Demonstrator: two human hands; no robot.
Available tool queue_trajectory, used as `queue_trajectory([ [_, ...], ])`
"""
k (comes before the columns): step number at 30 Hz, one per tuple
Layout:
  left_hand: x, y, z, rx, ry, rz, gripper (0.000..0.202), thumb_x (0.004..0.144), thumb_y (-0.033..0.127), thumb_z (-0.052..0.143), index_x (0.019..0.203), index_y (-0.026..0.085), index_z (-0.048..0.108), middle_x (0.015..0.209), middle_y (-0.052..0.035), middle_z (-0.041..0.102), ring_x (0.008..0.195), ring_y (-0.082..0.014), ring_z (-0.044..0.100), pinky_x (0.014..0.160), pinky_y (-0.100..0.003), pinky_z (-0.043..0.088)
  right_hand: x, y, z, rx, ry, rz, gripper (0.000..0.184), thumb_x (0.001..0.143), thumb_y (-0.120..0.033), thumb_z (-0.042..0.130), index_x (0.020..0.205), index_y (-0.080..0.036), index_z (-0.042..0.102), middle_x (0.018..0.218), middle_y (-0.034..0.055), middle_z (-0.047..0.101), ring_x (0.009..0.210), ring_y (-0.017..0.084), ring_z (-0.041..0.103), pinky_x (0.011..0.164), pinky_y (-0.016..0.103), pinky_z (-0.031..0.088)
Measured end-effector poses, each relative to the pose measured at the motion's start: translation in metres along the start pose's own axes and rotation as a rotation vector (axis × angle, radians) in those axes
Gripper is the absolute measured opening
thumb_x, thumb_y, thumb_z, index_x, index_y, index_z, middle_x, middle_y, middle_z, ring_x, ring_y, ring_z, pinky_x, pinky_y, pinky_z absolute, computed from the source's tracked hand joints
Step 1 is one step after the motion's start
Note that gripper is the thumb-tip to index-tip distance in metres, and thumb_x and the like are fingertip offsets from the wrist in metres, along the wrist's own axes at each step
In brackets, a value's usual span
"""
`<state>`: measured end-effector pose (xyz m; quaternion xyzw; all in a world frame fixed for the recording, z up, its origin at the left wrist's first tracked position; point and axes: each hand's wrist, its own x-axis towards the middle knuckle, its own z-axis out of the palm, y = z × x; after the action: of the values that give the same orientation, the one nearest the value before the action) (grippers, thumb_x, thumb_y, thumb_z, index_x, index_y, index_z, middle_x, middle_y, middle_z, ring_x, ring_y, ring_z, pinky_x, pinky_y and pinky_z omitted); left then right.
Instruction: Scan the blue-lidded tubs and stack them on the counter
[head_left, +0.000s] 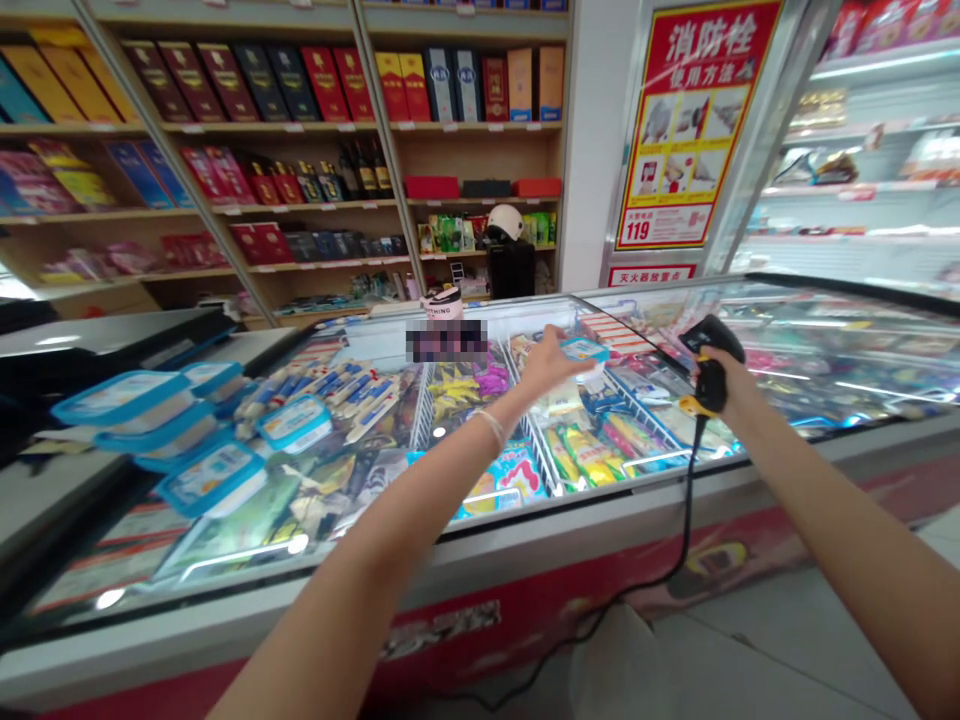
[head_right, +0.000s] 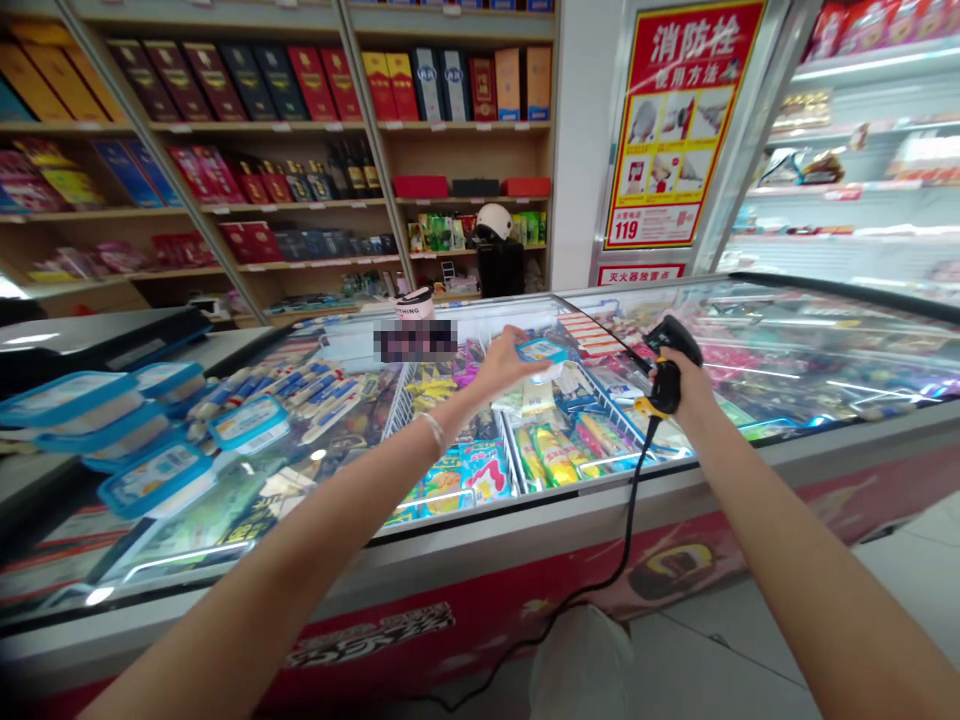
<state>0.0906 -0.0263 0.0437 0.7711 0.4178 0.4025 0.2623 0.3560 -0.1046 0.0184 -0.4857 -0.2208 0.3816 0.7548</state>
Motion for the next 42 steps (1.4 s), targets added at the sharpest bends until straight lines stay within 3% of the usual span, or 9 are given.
queue_trajectory([
  [3,-0.027,-0.026,-0.068,-0.379,-0.083,-0.035,0.049,0.064,0.042,0.077,0.099,0.02,0.051,0.102,-0.0097,0.066,0.091,-0.0232,0.064,0.082,-0.038,0.048,-0.02,-0.004,0.035,0.024,-0.146,0.073,0.012,0.08,-0.018,0.064,0.07,-0.016,0.059,0.055,-0.0008,0.055,0.04,0.008,0.051,0.033,0.015,0.04],
  [7,-0.064,-0.068,-0.151,-0.703,-0.127,-0.046,0.051,0.058,0.038,0.08,0.098,0.02,0.053,0.096,-0.0053,0.067,0.084,-0.0217,0.066,0.077,-0.036,0.05,-0.055,0.0,0.108,-0.001,-0.397,0.006,0.02,0.069,-0.024,0.076,0.077,-0.018,0.058,0.058,-0.0005,0.06,0.041,0.009,0.052,0.033,0.017,0.043],
  [10,-0.084,-0.088,-0.192,-0.775,-0.118,-0.022,0.049,0.061,0.039,0.079,0.099,0.021,0.054,0.093,-0.004,0.068,0.082,-0.0208,0.067,0.075,-0.034,0.051,-0.08,0.019,0.166,-0.027,-0.597,-0.09,0.036,0.061,-0.027,0.082,0.086,-0.02,0.057,0.067,0.0004,0.067,0.04,0.01,0.054,0.035,0.02,0.046],
  [13,-0.093,-0.095,-0.215,-0.766,-0.066,-0.001,0.054,0.062,0.04,0.079,0.104,0.022,0.052,0.097,-0.005,0.069,0.08,-0.0198,0.067,0.072,-0.032,0.051,-0.1,0.045,0.21,-0.048,-0.753,-0.112,0.046,0.058,-0.03,0.085,0.091,-0.023,0.054,0.068,-0.0009,0.068,0.039,0.012,0.055,0.035,0.023,0.046],
  [16,-0.095,-0.096,-0.229,-0.711,0.028,0.015,0.057,0.06,0.039,0.08,0.106,0.023,0.049,0.1,-0.0048,0.068,0.081,-0.0178,0.065,0.07,-0.028,0.049,-0.115,0.069,0.232,-0.048,-0.854,-0.089,0.047,0.059,-0.033,0.085,0.092,-0.024,0.052,0.067,-0.0019,0.067,0.04,0.013,0.057,0.036,0.024,0.045],
  [21,-0.096,-0.098,-0.244,-0.676,0.117,0.014,0.06,0.061,0.04,0.079,0.107,0.023,0.046,0.093,-0.0019,0.067,0.075,-0.0152,0.064,0.063,-0.022,0.044,-0.13,0.086,0.231,-0.138,-0.934,-0.087,0.049,0.061,-0.034,0.084,0.093,-0.027,0.048,0.062,-0.0058,0.063,0.037,0.016,0.057,0.033,0.025,0.043],
  [31,-0.097,-0.099,-0.248,-0.693,0.16,-0.015,0.058,0.058,0.039,0.082,0.102,0.022,0.048,0.083,0.002,0.065,0.066,-0.0116,0.06,0.055,-0.02,0.039,-0.135,0.083,0.224,-0.223,-1.047,-0.177,0.047,0.068,-0.036,0.081,0.097,-0.028,0.045,0.064,-0.0062,0.063,0.04,0.017,0.058,0.037,0.027,0.045],
  [39,-0.101,-0.098,-0.248,-0.635,0.184,-0.025,0.055,0.061,0.043,0.08,0.103,0.022,0.051,0.062,0.0078,0.05,0.045,-0.0057,0.042,0.043,-0.02,0.022,-0.136,0.075,0.219,-0.206,-1.001,-0.202,0.051,0.065,-0.035,0.084,0.096,-0.029,0.045,0.066,-0.0063,0.063,0.041,0.016,0.058,0.036,0.027,0.046],
  [42,-0.099,-0.097,-0.248,-0.611,0.176,-0.014,0.054,0.063,0.044,0.078,0.104,0.022,0.049,0.068,0.0059,0.054,0.048,-0.0063,0.044,0.044,-0.02,0.025,-0.138,0.077,0.219,-0.168,-0.995,-0.166,0.048,0.066,-0.035,0.084,0.096,-0.028,0.047,0.067,-0.0056,0.064,0.042,0.015,0.058,0.036,0.026,0.045],
])
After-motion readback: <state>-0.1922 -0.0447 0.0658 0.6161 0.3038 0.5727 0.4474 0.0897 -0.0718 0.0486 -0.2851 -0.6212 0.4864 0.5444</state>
